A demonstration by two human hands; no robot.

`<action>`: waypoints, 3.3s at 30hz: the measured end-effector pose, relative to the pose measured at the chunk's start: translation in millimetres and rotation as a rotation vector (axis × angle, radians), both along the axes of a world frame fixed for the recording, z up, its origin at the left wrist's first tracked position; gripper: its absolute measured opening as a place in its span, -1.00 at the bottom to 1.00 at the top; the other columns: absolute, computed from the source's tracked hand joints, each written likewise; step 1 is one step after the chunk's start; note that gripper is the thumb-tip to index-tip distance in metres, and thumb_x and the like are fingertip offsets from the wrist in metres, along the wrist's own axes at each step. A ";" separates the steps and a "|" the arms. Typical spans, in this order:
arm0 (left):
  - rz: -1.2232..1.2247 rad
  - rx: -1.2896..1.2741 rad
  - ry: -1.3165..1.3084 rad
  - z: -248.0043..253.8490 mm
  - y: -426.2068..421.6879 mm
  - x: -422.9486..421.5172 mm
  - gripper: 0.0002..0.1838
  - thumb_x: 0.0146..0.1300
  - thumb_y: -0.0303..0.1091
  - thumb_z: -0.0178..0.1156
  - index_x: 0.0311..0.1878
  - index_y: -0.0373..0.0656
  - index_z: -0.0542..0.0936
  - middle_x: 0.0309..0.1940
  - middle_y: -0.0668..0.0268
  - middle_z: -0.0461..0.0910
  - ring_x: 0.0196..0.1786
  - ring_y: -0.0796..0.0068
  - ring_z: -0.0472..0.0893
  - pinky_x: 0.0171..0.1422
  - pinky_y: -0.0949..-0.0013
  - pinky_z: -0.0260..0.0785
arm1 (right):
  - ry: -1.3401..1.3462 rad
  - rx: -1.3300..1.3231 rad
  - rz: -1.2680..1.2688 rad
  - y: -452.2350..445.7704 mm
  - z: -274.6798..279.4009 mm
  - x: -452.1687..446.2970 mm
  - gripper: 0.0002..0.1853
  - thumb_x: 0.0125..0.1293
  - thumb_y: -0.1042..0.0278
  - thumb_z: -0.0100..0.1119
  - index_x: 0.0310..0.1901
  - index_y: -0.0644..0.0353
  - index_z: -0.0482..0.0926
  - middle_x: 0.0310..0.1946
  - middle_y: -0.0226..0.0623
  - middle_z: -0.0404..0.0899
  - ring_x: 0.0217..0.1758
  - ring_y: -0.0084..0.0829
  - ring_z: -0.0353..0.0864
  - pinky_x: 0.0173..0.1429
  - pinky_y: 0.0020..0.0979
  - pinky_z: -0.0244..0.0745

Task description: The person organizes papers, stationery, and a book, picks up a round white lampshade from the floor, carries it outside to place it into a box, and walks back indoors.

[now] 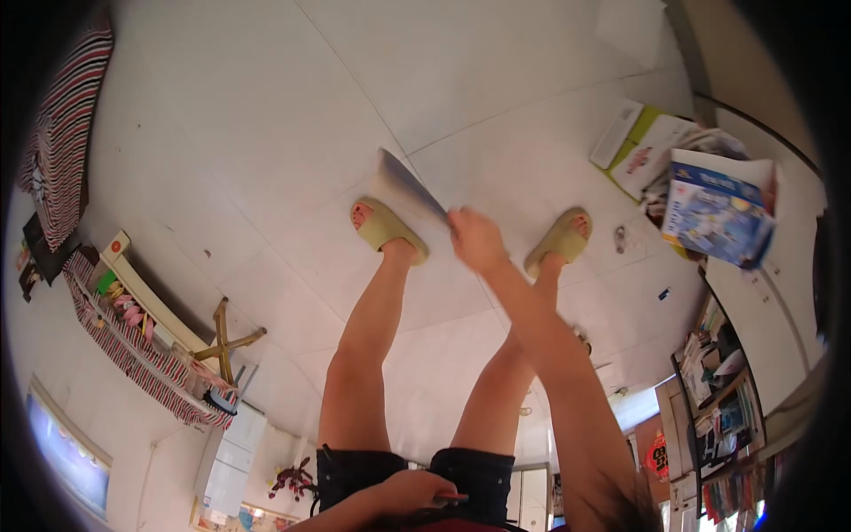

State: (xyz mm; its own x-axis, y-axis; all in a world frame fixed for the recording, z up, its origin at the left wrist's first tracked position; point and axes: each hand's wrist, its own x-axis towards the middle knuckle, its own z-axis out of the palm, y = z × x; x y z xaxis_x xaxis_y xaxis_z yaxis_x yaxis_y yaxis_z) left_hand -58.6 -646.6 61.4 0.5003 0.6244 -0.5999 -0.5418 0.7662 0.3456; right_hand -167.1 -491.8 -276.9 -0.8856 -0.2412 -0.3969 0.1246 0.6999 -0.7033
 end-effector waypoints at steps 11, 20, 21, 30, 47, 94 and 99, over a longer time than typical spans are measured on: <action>0.217 0.196 0.425 143.7 106.7 -5.8 -0.76 0.16 -0.24 0.19 -0.12 -0.05 0.65 -0.11 0.34 0.67 -0.03 0.36 0.62 0.12 0.36 0.38 | 0.380 0.044 -0.099 153.6 452.7 43.7 -0.43 -0.22 0.62 0.17 -0.04 0.00 0.63 -0.33 -0.30 0.49 -0.23 -0.18 0.47 -0.21 -0.28 0.44; -0.125 0.664 0.838 223.8 204.6 -51.1 -0.76 0.15 -0.22 0.19 -0.15 -0.06 0.65 -0.20 0.27 0.66 -0.09 0.33 0.62 0.05 0.29 0.39 | 0.573 0.191 -0.547 205.5 677.0 151.0 -0.60 0.01 0.60 0.23 -0.05 0.06 0.64 -0.46 -0.29 0.46 -0.34 -0.22 0.45 -0.28 -0.29 0.38; -0.176 0.744 0.851 232.4 210.1 -53.2 -0.71 0.18 -0.12 0.18 -0.11 -0.05 0.63 -0.21 0.23 0.66 -0.09 0.26 0.61 0.04 0.25 0.38 | 0.610 0.192 -0.644 197.4 691.8 164.9 -0.62 0.02 0.60 0.24 -0.07 0.08 0.65 -0.46 -0.29 0.46 -0.35 -0.23 0.45 -0.29 -0.30 0.37; -0.648 0.962 0.959 235.8 245.8 -18.0 -0.51 0.20 0.11 0.17 -0.09 -0.13 0.66 -0.21 0.08 0.66 -0.14 0.17 0.61 0.02 0.26 0.37 | 0.868 0.361 -1.370 118.6 767.4 266.5 -0.81 0.10 0.60 0.28 -0.20 0.25 0.64 -0.49 -0.24 0.49 -0.42 -0.31 0.46 -0.34 -0.37 0.32; -0.180 0.798 0.762 268.8 447.8 181.7 -0.56 0.26 0.00 0.18 -0.09 -0.24 0.58 -0.36 0.25 0.66 -0.47 0.40 0.52 -0.32 0.34 0.38 | 1.027 0.412 -2.029 236.4 811.2 467.0 -0.89 0.17 0.51 0.28 -0.27 0.29 0.62 -0.45 -0.22 0.52 -0.41 -0.35 0.47 -0.32 -0.44 0.33; -0.264 0.322 -0.799 308.2 645.4 145.9 -0.62 0.40 -0.16 -0.03 0.16 -0.13 0.48 -0.35 0.39 0.46 -0.28 0.55 0.36 -0.18 0.48 0.14 | 1.017 -0.570 -2.032 294.3 854.4 414.8 -0.84 0.31 0.45 0.20 -0.10 0.28 0.60 -0.34 -0.47 0.61 -0.26 -0.71 0.47 -0.13 -0.61 0.40; -0.155 0.248 -0.537 355.5 611.0 168.5 -0.63 0.41 -0.13 -0.04 0.10 -0.16 0.49 -0.31 0.41 0.48 -0.18 0.53 0.42 -0.10 0.46 0.25 | 1.117 -0.688 -2.108 311.2 832.4 411.9 -0.87 0.25 0.39 0.30 -0.34 0.19 0.53 -0.46 -0.58 0.49 -0.36 -0.76 0.37 -0.29 -0.63 0.28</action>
